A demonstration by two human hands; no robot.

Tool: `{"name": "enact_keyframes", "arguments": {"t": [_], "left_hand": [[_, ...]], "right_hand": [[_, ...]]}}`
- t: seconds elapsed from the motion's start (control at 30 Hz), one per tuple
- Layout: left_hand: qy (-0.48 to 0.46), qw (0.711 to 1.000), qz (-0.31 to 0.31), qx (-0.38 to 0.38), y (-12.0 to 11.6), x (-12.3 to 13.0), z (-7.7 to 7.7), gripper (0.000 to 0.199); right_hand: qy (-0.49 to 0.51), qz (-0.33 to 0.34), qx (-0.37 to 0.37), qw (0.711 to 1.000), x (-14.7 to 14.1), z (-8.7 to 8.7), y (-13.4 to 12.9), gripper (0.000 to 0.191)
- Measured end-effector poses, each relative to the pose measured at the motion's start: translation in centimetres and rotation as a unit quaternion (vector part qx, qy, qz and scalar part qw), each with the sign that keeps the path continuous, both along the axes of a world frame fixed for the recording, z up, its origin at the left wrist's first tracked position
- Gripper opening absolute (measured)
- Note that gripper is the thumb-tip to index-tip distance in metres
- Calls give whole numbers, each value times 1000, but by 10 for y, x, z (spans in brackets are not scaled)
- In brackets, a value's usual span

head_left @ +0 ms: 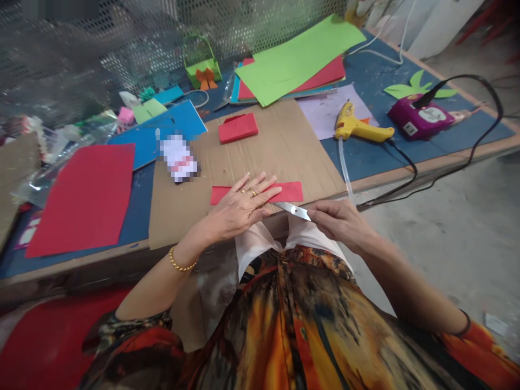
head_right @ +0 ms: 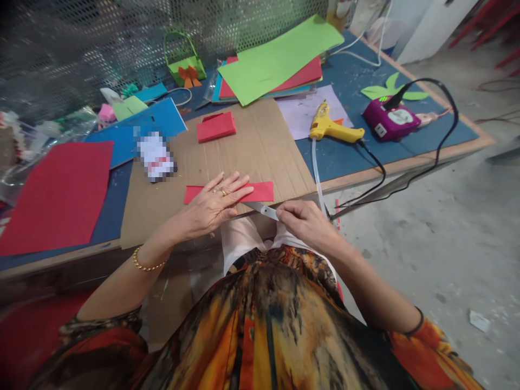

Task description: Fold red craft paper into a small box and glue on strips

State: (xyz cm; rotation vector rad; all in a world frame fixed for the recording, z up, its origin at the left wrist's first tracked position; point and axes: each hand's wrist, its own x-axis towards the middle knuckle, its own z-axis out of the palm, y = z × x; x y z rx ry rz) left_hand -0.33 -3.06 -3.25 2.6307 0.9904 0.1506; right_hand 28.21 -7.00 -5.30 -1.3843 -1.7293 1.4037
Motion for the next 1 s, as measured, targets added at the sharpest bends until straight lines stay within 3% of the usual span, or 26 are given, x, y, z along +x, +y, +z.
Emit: {"name": "enact_keyframes", "arguments": {"t": [0.37,0.5,0.67,0.77,0.87,1.0], "left_hand": [[-2,1000,6,13,0,1,-2,72],[-2,1000,7,15,-4,2,-1,73],[5,998,61,30,-19,29,-4,87],[-13,998,53,33,-22,51,-6,89],[-64,995,26,72,-17,53,-5,78],[-137,983,-1,122,-6,20,-5,44]], "right_hand": [[47,25,0,999,-23,0,-1,51],[52,6,8,999,-24,0,-5,48],[41,-43,-9,998,-14,2,-8,44],[58,-95,-43,993,-4,2,-11,42],[71,-120,-62,988,1,1,-12,45],[85,-123,-68,986,0,-2,-10,46]]}}
